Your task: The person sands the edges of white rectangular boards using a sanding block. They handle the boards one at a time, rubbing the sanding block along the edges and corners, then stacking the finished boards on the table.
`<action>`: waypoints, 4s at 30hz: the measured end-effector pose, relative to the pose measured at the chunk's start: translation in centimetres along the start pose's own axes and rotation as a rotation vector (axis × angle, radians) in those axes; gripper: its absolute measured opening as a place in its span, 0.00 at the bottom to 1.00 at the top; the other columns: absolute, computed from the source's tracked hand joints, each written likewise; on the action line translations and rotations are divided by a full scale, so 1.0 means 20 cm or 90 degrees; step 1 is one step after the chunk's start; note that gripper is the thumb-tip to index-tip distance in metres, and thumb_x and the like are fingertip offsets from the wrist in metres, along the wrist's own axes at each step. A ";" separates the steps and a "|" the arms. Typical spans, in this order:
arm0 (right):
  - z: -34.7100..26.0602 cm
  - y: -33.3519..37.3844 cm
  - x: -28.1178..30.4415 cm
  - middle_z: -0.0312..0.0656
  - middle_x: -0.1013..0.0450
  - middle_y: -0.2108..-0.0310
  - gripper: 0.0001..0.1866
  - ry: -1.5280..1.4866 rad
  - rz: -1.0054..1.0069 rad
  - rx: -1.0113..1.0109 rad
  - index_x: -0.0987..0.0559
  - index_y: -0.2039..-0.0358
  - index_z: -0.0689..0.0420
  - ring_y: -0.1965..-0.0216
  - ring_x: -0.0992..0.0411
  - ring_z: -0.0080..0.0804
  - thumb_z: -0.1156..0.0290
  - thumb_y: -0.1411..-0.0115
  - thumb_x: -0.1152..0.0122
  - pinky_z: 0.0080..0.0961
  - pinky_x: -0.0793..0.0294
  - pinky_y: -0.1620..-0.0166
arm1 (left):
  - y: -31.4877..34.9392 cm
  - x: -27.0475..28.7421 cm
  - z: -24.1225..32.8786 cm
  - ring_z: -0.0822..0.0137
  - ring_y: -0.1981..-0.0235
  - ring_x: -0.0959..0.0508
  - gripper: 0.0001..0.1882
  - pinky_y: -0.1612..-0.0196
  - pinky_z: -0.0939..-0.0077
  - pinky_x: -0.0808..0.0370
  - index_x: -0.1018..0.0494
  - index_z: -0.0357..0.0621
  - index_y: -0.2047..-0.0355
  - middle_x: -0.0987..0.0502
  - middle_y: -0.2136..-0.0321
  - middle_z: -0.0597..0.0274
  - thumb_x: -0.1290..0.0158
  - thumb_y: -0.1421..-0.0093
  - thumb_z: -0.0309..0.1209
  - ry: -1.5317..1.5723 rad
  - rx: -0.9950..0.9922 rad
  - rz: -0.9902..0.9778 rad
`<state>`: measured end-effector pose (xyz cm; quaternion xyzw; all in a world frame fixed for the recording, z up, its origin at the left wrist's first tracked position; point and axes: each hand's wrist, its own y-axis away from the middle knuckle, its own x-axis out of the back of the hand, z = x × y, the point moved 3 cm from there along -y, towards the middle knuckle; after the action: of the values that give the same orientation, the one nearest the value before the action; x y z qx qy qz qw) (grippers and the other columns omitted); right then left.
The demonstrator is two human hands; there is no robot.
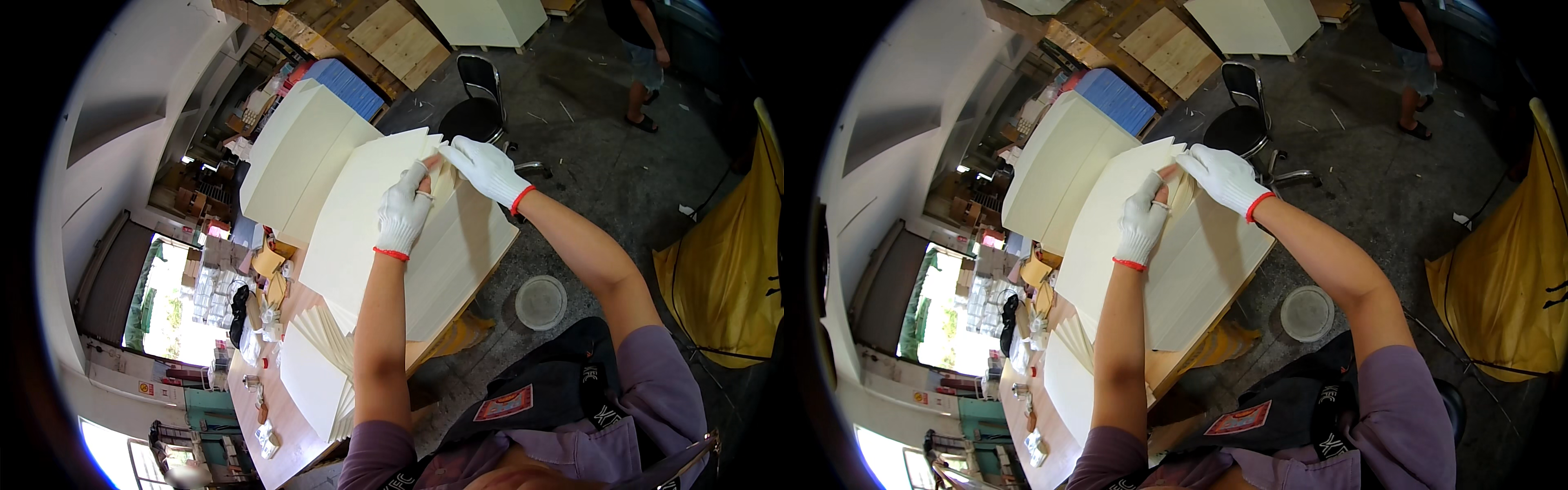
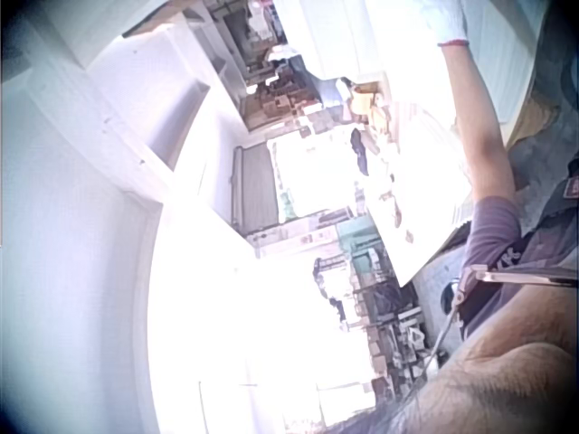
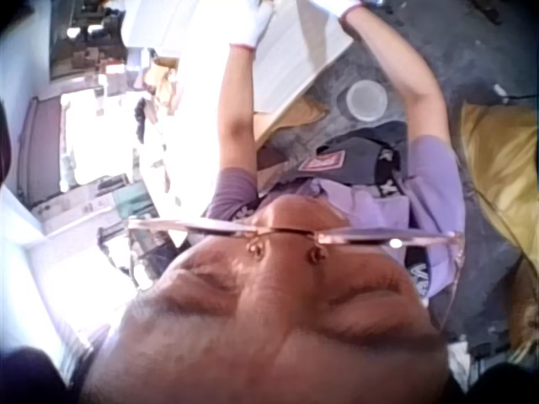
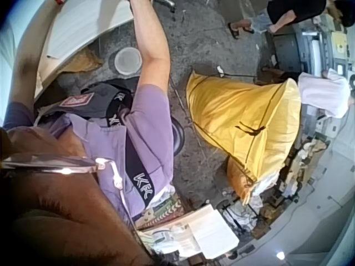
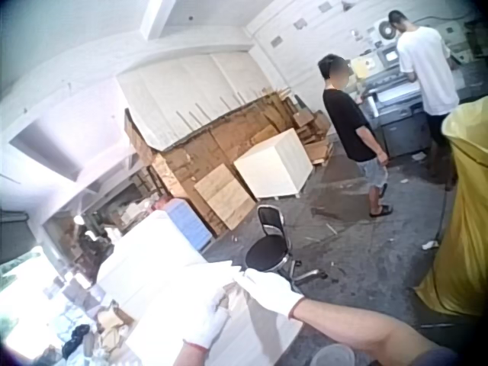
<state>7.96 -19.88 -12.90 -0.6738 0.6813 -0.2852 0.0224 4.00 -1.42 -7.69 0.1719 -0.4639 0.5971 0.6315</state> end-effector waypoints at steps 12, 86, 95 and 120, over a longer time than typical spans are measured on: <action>0.03 0.00 -0.01 0.54 0.27 0.70 0.27 -0.036 0.022 0.015 0.25 0.62 0.58 0.64 0.26 0.57 0.44 0.24 0.52 0.46 0.31 0.61 | 0.00 0.01 0.06 0.52 0.57 0.17 0.18 0.51 0.60 0.22 0.19 0.64 0.43 0.19 0.58 0.55 0.39 0.33 0.38 -0.078 0.057 -0.067; -0.67 0.43 -0.35 0.40 0.23 0.48 0.22 -0.642 -0.359 -0.308 0.25 0.36 0.61 0.49 0.22 0.35 0.71 0.30 0.41 0.35 0.19 0.47 | 2.10 0.53 -0.17 0.54 0.41 0.22 0.28 0.39 0.56 0.22 0.37 0.40 0.32 0.25 0.41 0.52 0.46 0.31 0.20 0.912 0.390 0.636; -1.26 1.24 -1.75 0.47 0.27 0.42 0.37 -0.589 -0.717 -0.283 0.29 0.35 0.67 0.44 0.29 0.35 0.55 0.35 0.30 0.36 0.29 0.40 | 2.57 0.97 -0.72 0.59 0.41 0.24 0.21 0.36 0.54 0.24 0.30 0.41 0.39 0.25 0.44 0.58 0.44 0.31 0.20 0.701 0.121 0.890; -0.74 1.56 -2.05 0.40 0.20 0.52 0.24 -0.590 -0.747 -0.422 0.20 0.44 0.61 0.55 0.24 0.27 0.54 0.28 0.38 0.26 0.20 0.55 | 2.80 0.73 -1.04 0.51 0.44 0.24 0.17 0.38 0.52 0.26 0.28 0.42 0.45 0.22 0.47 0.52 0.45 0.29 0.37 0.989 0.411 1.034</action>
<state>-22.63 21.45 -28.14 -0.9420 0.1883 0.2729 -0.0516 -41.35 36.02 -25.53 -0.4337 0.2466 0.8602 0.1053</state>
